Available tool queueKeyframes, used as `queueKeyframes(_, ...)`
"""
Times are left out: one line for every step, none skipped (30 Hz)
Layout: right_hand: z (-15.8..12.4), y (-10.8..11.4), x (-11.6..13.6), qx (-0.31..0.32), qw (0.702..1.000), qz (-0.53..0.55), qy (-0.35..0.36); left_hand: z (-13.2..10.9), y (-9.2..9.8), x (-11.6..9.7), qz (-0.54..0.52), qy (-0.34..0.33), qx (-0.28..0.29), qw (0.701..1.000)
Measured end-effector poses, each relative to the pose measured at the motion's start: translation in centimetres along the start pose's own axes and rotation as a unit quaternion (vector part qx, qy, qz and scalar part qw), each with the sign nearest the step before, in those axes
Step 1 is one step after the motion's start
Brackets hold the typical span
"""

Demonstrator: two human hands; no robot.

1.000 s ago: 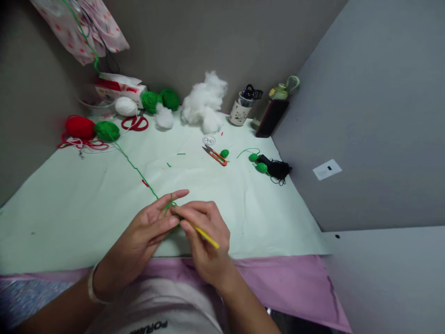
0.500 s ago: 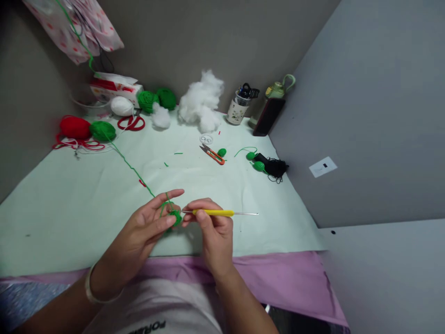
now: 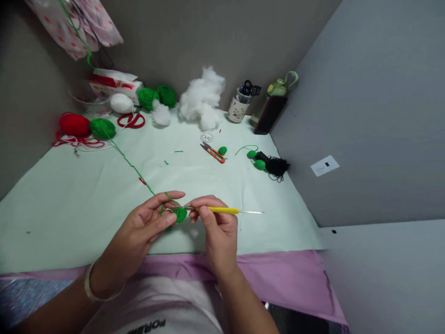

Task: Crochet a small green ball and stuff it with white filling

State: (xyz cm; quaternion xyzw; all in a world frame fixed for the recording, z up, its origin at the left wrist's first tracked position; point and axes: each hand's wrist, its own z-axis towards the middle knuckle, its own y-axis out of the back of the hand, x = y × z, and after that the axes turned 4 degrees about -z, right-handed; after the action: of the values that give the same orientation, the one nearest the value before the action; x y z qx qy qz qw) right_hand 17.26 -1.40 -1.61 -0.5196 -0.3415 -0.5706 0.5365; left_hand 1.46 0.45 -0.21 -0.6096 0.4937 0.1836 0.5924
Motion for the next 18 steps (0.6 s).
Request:
queueKeyframes(0.1, 0.0, 0.1, -0.003, 1.000, 0.017, -0.017, 0.0, 0.1, 0.0, 0.007, -0.001, -0.006, 1.000)
queueKeyframes(0.2, 0.0, 0.2, -0.004, 0.999, 0.030, -0.031, 0.0, 0.2, 0.0, 0.013, -0.001, -0.011, 1.000)
queueKeyframes(0.3, 0.0, 0.3, -0.004, 0.998, 0.040, -0.042, 0.0, 0.3, 0.0, 0.017, -0.002, -0.013, 1.000)
queueKeyframes(0.4, -0.1, 0.4, -0.003, 0.998, 0.048, -0.048, -0.1, 0.3, 0.0, 0.020, -0.003, -0.014, 1.000)
queueKeyframes(0.5, -0.1, 0.5, -0.001, 0.997, 0.055, -0.053, -0.1, 0.3, 0.0, 0.021, -0.003, -0.015, 1.000)
queueKeyframes(0.5, 0.0, 0.5, 0.003, 0.997, 0.062, -0.055, -0.1, 0.3, 0.0, 0.020, -0.004, -0.015, 1.000)
queueKeyframes(0.5, 0.0, 0.6, 0.008, 0.996, 0.068, -0.055, -0.1, 0.3, 0.0, 0.020, -0.004, -0.016, 1.000)
queueKeyframes(0.5, 0.0, 0.6, 0.013, 0.996, 0.074, -0.054, -0.1, 0.3, 0.0, 0.019, -0.004, -0.017, 1.000)
queueKeyframes(0.5, 0.1, 0.6, 0.017, 0.996, 0.077, -0.052, -0.1, 0.2, 0.0, 0.020, -0.005, -0.018, 1.000)
queueKeyframes(0.4, 0.2, 0.6, 0.020, 0.996, 0.075, -0.048, -0.1, 0.2, -0.1, 0.022, -0.007, -0.019, 1.000)
queueKeyframes(0.3, 0.3, 0.5, 0.022, 0.996, 0.069, -0.042, -0.1, 0.2, -0.1, 0.025, -0.010, -0.021, 0.999)
queueKeyframes(0.2, 0.4, 0.5, 0.023, 0.997, 0.060, -0.034, -0.1, 0.2, -0.2, 0.029, -0.013, -0.022, 0.999)
queueKeyframes(0.0, 0.4, 0.5, 0.023, 0.998, 0.049, -0.025, -0.1, 0.1, -0.2, 0.037, -0.016, -0.025, 0.999)
queueKeyframes(-0.1, 0.5, 0.5, 0.023, 0.999, 0.034, -0.013, -0.1, 0.1, -0.3, 0.048, -0.018, -0.029, 0.998)
queueKeyframes(-0.3, 0.5, 0.6, 0.025, 1.000, 0.015, 0.001, -0.1, 0.0, -0.3, 0.063, -0.022, -0.034, 0.997)
queueKeyframes(-0.5, 0.5, 0.7, 0.028, 0.999, -0.009, 0.017, -0.2, 0.0, -0.3, 0.081, -0.029, -0.041, 0.995)
queueKeyframes(-0.7, 0.6, 0.8, 0.032, 0.998, -0.038, 0.037, -0.2, -0.1, -0.2, 0.104, -0.040, -0.049, 0.993)
queueKeyframes(-0.9, 0.6, 0.9, 0.039, 0.995, -0.074, 0.063, -0.3, -0.2, -0.2, 0.130, -0.057, -0.061, 0.988)
